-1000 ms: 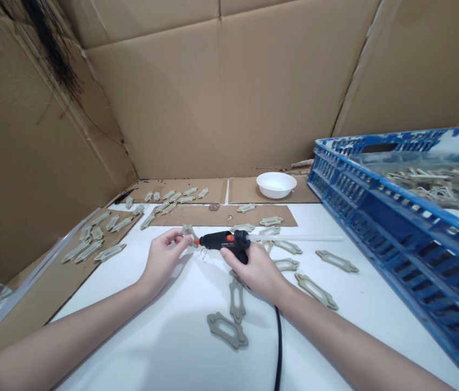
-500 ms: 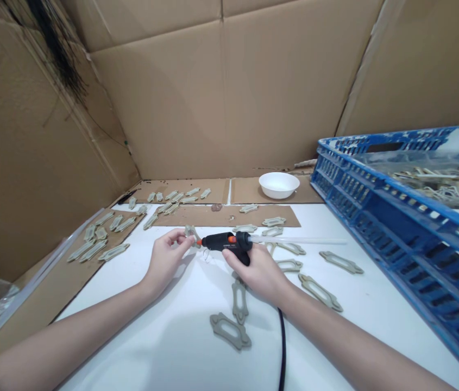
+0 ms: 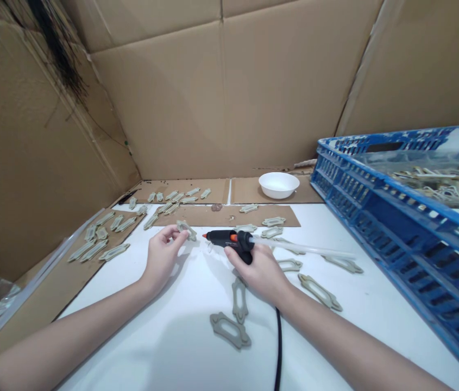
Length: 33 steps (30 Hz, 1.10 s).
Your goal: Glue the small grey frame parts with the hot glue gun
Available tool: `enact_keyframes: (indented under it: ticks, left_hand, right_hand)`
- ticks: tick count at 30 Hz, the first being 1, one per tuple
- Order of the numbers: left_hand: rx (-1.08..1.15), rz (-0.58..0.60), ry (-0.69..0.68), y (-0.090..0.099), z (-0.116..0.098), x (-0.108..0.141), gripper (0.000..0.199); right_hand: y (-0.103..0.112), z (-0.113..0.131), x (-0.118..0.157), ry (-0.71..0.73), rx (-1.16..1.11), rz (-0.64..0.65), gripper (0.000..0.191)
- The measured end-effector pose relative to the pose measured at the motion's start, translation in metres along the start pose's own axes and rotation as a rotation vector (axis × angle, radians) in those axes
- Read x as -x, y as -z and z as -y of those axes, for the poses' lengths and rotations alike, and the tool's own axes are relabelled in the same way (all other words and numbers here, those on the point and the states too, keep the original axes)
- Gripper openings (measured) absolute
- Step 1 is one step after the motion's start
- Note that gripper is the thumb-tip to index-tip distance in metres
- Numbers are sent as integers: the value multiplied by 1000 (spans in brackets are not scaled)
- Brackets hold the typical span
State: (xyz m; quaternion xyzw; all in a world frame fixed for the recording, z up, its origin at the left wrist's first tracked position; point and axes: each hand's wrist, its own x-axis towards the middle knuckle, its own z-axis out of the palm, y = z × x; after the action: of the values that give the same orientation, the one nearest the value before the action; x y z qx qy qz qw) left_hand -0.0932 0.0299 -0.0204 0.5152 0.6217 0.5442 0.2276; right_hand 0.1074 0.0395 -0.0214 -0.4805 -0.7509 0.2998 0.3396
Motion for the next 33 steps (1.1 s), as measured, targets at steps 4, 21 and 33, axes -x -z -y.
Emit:
enact_keyframes:
  ticks: [4,21,33]
  left_hand:
    - [19,13,-2,0,-1,-1,16]
    - [-170,-45,53,15,18,-35,39]
    - [-692,-187,104,55,42,-73,27]
  right_hand:
    - [0,-6,1,-51,-89,-122,38]
    - [6,-12,-5,-173,-373,-475,46]
    - [5,-8,-4,-142,-353,-437,41]
